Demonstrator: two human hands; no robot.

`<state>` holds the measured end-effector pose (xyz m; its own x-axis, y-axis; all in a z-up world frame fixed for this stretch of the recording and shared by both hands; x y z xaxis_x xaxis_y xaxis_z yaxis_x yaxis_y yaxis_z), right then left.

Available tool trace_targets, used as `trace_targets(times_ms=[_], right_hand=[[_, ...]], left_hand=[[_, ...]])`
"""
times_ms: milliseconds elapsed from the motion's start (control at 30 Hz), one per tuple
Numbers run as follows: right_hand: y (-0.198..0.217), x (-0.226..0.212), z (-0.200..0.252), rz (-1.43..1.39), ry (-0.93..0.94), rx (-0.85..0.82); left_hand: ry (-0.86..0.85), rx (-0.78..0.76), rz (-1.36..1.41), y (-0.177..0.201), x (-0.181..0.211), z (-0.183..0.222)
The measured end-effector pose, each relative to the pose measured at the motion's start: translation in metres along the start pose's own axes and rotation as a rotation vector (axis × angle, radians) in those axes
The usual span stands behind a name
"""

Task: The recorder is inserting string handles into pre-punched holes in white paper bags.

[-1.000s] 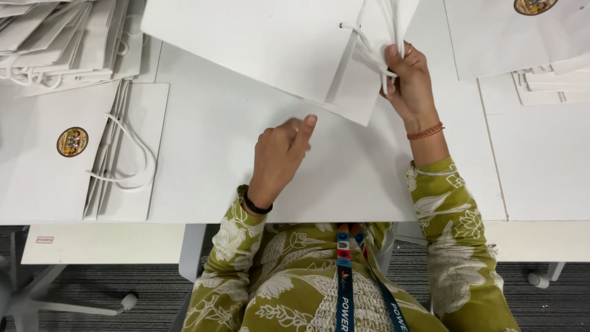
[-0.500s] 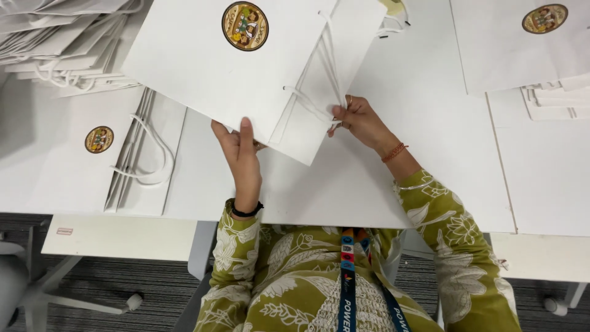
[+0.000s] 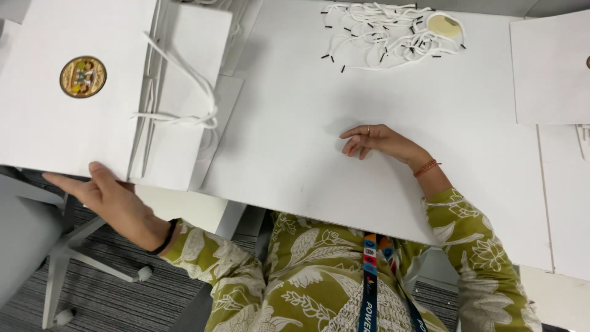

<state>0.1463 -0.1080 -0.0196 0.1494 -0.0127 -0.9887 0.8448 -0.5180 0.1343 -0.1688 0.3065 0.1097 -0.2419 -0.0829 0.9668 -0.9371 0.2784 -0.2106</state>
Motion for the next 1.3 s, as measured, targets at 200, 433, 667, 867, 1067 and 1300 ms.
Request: trace_targets(times_ms=[200,433,667,867,1067,1300], right_hand=[[0.008,0.009,0.001,0.025,-0.037,0.042],[0.008,0.010,0.000,0.015,-0.068,0.061],[0.010,0.007,0.002,0.016,-0.053,0.073],[0.010,0.007,0.002,0.024,-0.043,0.067],[0.011,0.007,0.002,0.030,-0.059,0.073],[0.013,0.005,0.004,0.022,-0.050,0.079]], left_hand=[[0.072,0.008,-0.235,0.057,-0.104,-0.079],[0.081,0.145,-0.224,0.027,-0.163,-0.105],[0.298,0.235,0.185,0.050,-0.181,-0.109],[0.210,0.345,-0.060,0.078,-0.225,-0.138],[0.153,0.503,-0.080,0.085,-0.206,-0.119],[0.258,0.522,0.104,0.071,-0.207,-0.115]])
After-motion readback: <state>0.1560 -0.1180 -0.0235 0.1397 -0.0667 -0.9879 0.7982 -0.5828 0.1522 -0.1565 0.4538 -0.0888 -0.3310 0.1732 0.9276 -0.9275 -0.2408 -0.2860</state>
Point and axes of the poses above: each hand's wrist, its own z-axis away from the middle knuckle, its own y-axis out of the back of the hand, x = y × z, the point moved 9 cm from there along -z, towards the middle knuckle, and after that the axes turned 13 degrees about y, right-handed, at the moved point
